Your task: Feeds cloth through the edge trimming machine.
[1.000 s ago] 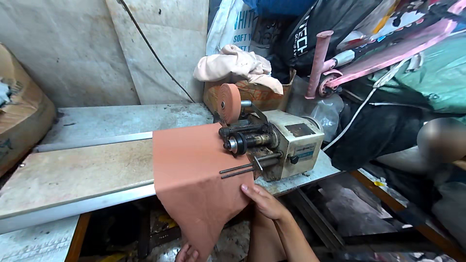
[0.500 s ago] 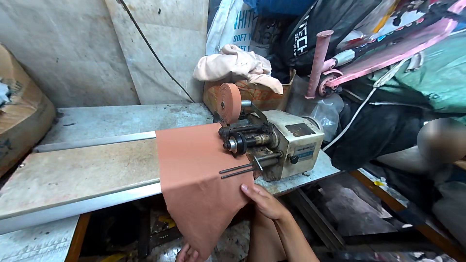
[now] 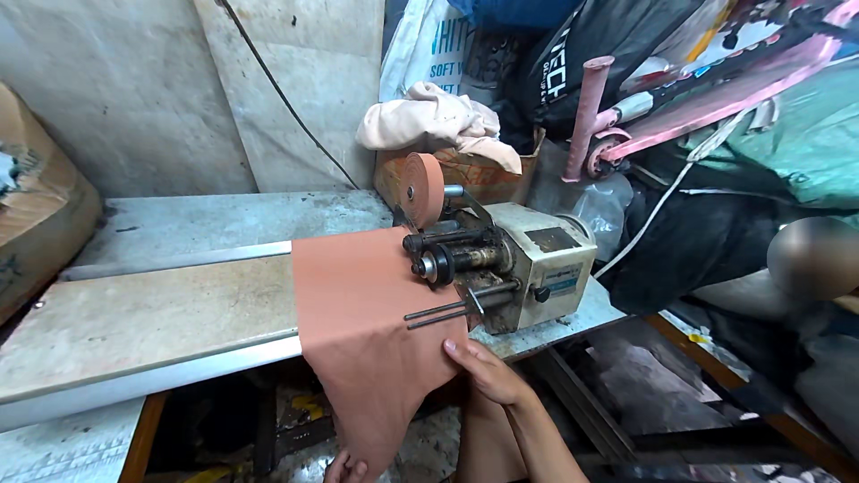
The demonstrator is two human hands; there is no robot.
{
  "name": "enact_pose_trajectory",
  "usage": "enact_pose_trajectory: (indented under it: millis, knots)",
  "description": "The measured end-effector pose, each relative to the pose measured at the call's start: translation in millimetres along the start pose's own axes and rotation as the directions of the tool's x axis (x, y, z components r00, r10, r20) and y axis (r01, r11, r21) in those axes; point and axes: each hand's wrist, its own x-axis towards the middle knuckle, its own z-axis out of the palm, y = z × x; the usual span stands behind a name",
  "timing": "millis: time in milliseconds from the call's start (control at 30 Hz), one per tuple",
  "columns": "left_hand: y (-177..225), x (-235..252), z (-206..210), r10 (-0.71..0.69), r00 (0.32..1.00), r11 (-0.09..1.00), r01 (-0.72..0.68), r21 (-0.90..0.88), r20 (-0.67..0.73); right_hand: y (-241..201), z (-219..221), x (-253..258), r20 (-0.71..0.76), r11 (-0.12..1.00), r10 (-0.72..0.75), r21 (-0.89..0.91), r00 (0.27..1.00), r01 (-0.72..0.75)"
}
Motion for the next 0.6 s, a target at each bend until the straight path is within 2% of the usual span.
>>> enact_pose_trajectory:
  millis: [600]
  knots:
    - [-0.7, 2.6, 2.8, -0.058, 0.998, 0.998, 0.057, 0.035, 0.030, -0.5, -0.3, 0.6, 0.001, 1.000, 0.018, -0.014, 1.000, -0.018]
